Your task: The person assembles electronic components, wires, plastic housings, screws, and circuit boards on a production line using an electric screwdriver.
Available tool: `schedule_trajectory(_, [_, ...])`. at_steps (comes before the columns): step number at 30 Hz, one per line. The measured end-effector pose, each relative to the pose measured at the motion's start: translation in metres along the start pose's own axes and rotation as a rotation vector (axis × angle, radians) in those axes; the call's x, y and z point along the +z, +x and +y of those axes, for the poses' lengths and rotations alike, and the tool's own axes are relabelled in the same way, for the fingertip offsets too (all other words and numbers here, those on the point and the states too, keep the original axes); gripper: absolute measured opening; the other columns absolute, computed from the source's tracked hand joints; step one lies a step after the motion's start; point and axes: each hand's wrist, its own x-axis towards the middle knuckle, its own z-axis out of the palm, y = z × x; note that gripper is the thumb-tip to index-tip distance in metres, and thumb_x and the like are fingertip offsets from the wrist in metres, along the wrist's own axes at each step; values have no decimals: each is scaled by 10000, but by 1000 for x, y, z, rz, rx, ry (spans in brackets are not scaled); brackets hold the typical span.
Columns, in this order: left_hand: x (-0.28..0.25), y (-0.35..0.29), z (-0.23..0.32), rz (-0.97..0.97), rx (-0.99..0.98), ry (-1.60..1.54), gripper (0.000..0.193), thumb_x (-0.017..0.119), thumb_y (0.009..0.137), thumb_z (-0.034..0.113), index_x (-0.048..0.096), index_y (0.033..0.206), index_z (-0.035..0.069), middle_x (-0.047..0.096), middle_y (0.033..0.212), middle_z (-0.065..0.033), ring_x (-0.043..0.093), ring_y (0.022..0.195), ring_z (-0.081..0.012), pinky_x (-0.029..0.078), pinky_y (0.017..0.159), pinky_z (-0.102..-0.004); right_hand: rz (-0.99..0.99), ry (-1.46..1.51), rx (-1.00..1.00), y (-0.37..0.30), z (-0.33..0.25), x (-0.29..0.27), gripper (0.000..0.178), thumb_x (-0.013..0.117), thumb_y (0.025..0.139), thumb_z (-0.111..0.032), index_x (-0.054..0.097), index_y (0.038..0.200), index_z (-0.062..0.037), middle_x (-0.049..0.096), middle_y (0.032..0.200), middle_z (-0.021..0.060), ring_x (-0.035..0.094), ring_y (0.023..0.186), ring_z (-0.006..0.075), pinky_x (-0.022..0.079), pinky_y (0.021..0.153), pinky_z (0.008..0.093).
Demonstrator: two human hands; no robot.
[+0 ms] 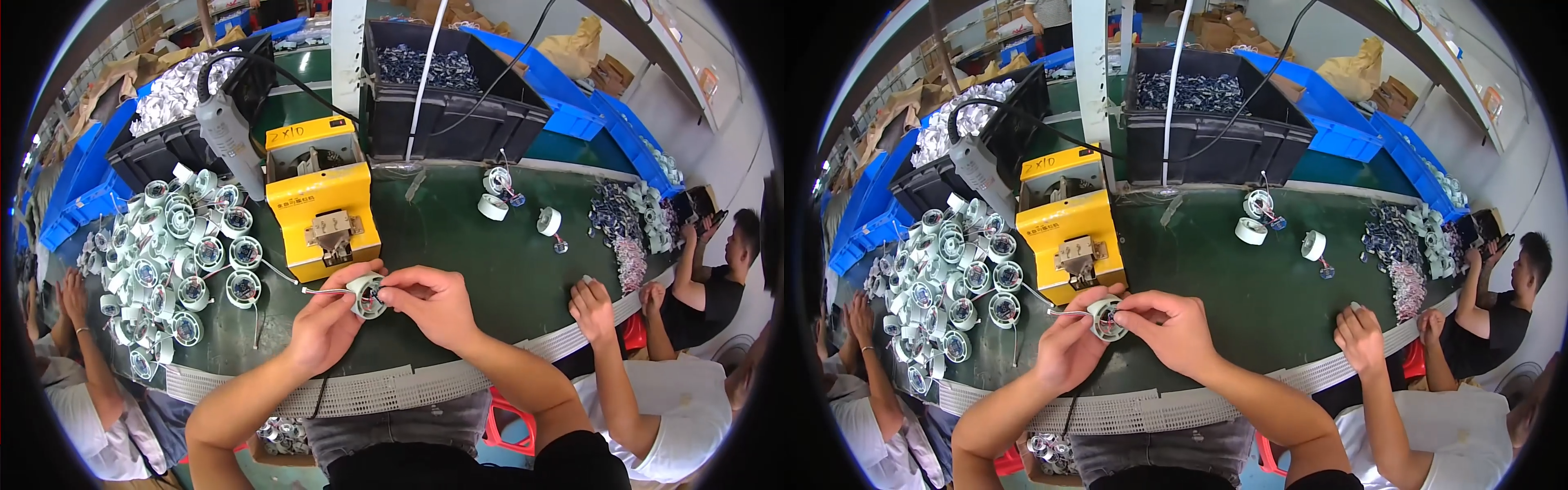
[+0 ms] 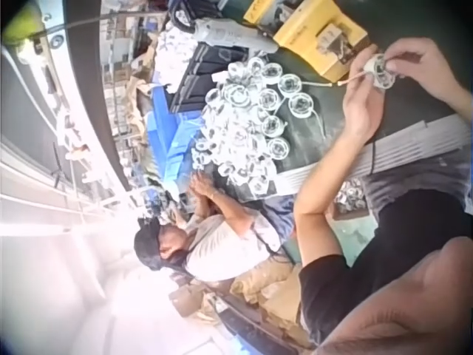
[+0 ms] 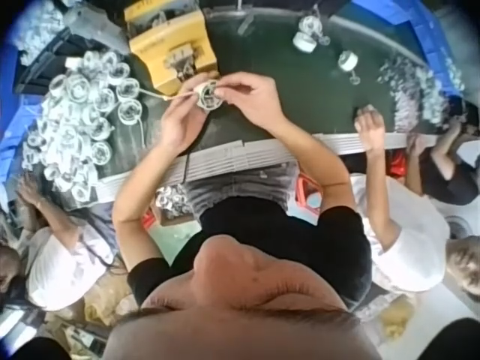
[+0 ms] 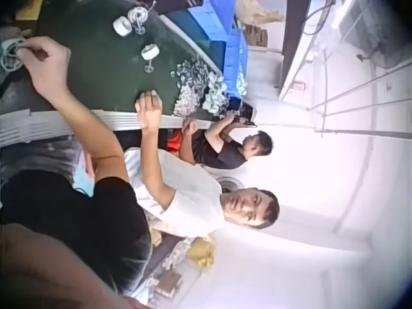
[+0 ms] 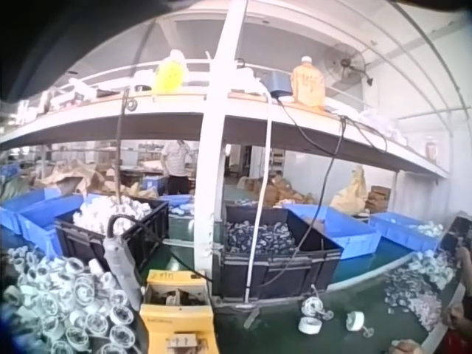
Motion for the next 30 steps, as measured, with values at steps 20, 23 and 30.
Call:
schedule_trajectory(20, [0,1,-6,-33,41,82,405,385,976,108,332,1376,75,376,1398,-120,358,1308,-226,273,1097,-381,34,-190,-160,1,-5,5,144,742,757,-1,699,894,-13,656,789,66,653,722,116,528,649,223])
schedule_trajectory(23, [-2,0,-8,-72,31,64,460,384,975,107,266,1419,86,337,1426,-118,333,1322,-219,243,1111,-373,55,-311,-199,0,-5,6,143,740,750,11,682,877,-17,644,857,81,659,798,135,526,675,225])
schedule_trajectory(30, [1,-5,-13,-32,120,215,537,416,961,61,201,1452,89,288,1463,-103,298,1337,-197,218,1111,-345,88,225,10,1,7,17,128,727,768,18,621,840,8,617,1017,68,627,932,127,525,755,248])
